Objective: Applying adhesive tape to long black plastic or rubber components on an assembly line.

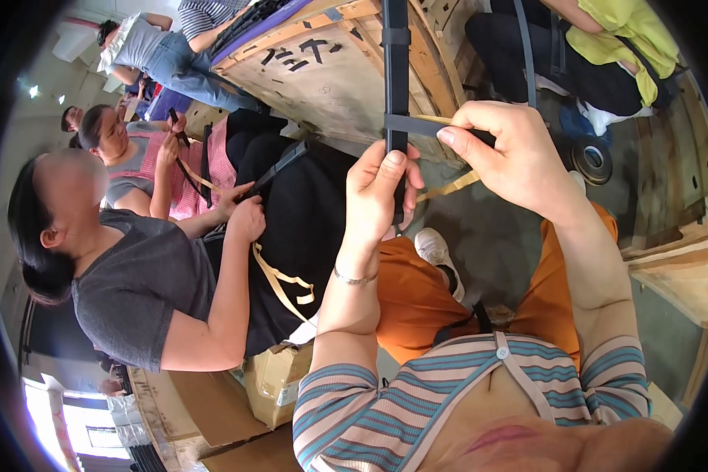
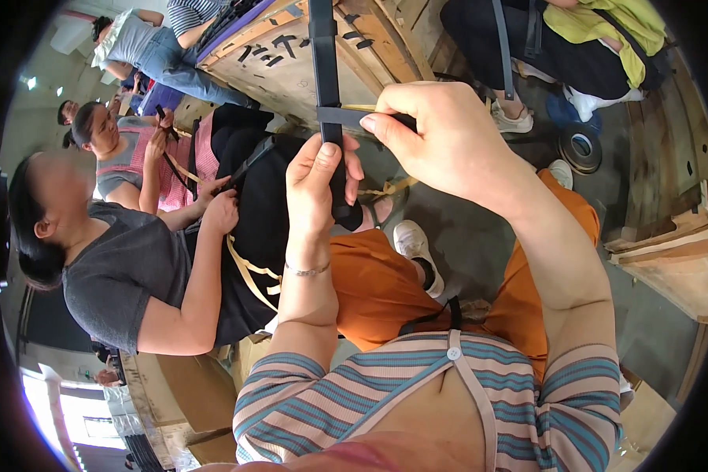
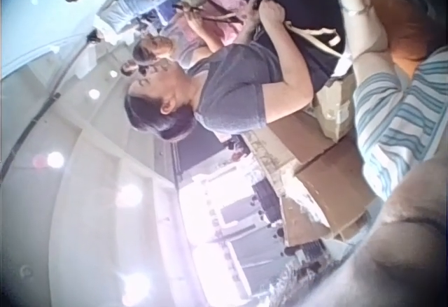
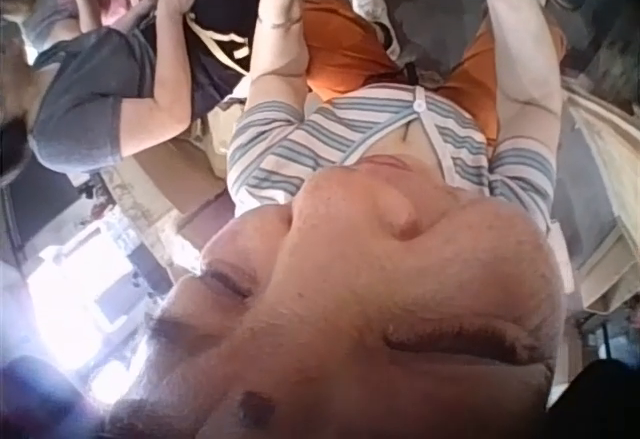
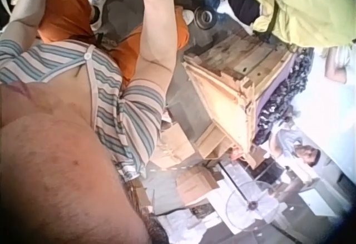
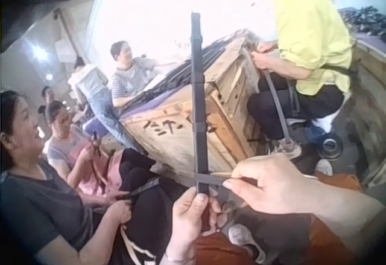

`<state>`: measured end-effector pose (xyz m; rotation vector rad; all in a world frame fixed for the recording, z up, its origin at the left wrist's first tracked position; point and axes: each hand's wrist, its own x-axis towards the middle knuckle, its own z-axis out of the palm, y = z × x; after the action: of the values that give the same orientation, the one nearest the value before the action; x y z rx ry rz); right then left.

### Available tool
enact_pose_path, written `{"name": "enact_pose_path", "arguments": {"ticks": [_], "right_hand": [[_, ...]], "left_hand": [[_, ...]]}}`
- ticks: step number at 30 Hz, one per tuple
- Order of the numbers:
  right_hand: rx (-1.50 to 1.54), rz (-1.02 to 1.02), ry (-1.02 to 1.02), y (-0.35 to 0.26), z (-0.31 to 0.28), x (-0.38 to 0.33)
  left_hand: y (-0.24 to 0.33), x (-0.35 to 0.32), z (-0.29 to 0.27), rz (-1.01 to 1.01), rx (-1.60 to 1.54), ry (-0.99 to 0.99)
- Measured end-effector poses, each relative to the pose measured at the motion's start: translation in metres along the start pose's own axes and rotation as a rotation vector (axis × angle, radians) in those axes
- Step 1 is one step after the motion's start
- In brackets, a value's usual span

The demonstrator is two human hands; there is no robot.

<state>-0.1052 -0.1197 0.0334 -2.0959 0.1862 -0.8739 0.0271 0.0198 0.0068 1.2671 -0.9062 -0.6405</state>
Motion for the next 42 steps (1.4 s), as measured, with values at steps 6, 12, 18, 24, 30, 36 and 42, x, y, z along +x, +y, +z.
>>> {"name": "enact_pose_path", "arguments": {"ticks": [6,12,18,24,30,36,42], "right_hand": [[0.05,-0.018,0.055,0.007,0.004,-0.002],[0.032,0.011,0.077,0.016,-0.005,0.004],[0.03,0.043,0.005,0.016,0.002,0.013],[0.165,0.195,-0.061,0.022,0.0,0.005],[0.421,0.089,-0.174,0.025,0.006,0.01],[0.716,-0.032,-0.29,0.024,0.004,0.017],[0.732,-0.135,-0.181,0.025,0.01,0.008]], "left_hand": [[0.005,-0.002,0.001,-0.089,-0.197,-0.066],[0.006,0.004,-0.001,-0.114,-0.392,-0.186],[0.007,-0.002,-0.014,-0.161,-0.509,-0.274],[0.005,-0.005,0.002,-0.247,-0.688,-0.375],[0.005,-0.007,-0.005,-0.26,-0.712,-0.422],[0.007,-0.002,-0.001,-0.297,-0.695,-0.46],[0.0,-0.009,0.004,-0.3,-0.599,-0.466]]}}
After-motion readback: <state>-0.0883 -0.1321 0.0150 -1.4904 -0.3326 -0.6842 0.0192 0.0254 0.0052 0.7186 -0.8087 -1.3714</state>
